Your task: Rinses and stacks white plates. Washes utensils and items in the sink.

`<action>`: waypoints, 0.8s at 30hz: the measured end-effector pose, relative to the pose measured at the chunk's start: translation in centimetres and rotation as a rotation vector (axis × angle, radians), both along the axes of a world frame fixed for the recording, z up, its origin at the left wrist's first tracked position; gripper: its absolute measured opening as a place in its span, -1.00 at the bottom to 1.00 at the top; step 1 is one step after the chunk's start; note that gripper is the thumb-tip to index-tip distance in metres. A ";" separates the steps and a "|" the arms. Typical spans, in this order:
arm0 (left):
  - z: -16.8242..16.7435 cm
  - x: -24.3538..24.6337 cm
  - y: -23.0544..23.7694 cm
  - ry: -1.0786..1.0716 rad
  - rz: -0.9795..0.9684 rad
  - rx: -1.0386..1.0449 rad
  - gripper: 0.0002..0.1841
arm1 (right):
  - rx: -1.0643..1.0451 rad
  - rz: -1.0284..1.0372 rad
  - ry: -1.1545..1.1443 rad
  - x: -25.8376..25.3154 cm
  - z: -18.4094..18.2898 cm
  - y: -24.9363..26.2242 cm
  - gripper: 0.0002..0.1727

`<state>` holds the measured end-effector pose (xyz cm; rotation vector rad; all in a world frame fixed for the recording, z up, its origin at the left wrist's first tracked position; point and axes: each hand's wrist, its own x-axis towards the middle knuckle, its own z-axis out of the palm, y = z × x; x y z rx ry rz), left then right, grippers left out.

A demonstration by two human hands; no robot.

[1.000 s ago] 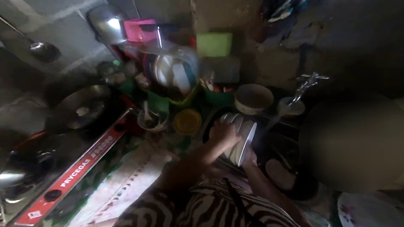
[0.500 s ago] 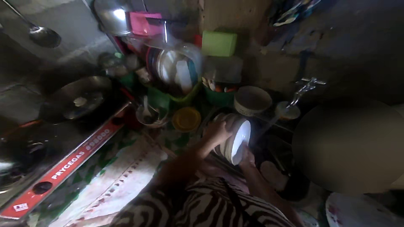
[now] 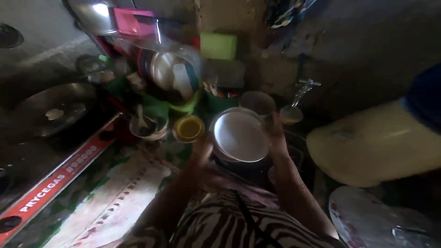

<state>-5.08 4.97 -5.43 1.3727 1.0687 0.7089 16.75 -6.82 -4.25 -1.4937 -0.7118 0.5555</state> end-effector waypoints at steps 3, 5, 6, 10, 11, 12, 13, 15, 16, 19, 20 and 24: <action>0.7 0.1 -1.2 0.198 -0.084 0.080 -0.68 | -0.188 0.201 0.327 0.9 -3.9 -0.7 -0.37; 2.0 0.1 -1.5 0.364 -0.209 0.141 -0.61 | -0.239 0.185 0.462 -0.2 -6.0 -1.5 -0.41; 2.7 0.2 -1.6 0.444 -0.271 0.172 -0.56 | -0.229 0.167 0.503 -0.8 -7.1 -1.7 -0.41; 7.2 0.9 -3.7 0.629 -0.335 0.242 -0.33 | -0.106 0.159 0.519 -3.4 -8.7 -1.0 -0.44; 8.0 1.3 -4.3 0.623 -0.318 0.289 -0.26 | -0.069 0.163 0.541 -3.7 -8.7 -0.5 -0.42; 8.4 1.7 -4.9 0.593 -0.298 0.372 -0.20 | -0.008 0.156 0.579 -3.8 -8.9 0.2 -0.41; 8.4 2.1 -5.2 0.553 -0.291 0.476 -0.14 | 0.068 0.161 0.628 -3.9 -9.0 1.0 -0.40; 7.3 2.7 -5.7 0.446 -0.289 0.649 -0.08 | 0.166 0.181 0.676 -4.0 -8.8 2.0 -0.39; 6.6 2.8 -5.8 0.371 -0.281 0.693 -0.10 | 0.163 0.172 0.690 -4.1 -8.6 2.2 -0.40; 4.7 2.8 -5.4 0.211 -0.261 0.668 -0.11 | 0.162 0.114 0.728 -3.9 -8.9 1.8 -0.42; 4.3 2.7 -4.7 0.184 -0.284 0.554 -0.12 | 0.176 0.125 0.733 -3.7 -9.0 1.4 -0.38; 1.5 1.4 0.0 -0.014 -0.167 0.041 -0.32 | 0.230 0.099 0.746 -3.2 -8.1 0.0 -0.48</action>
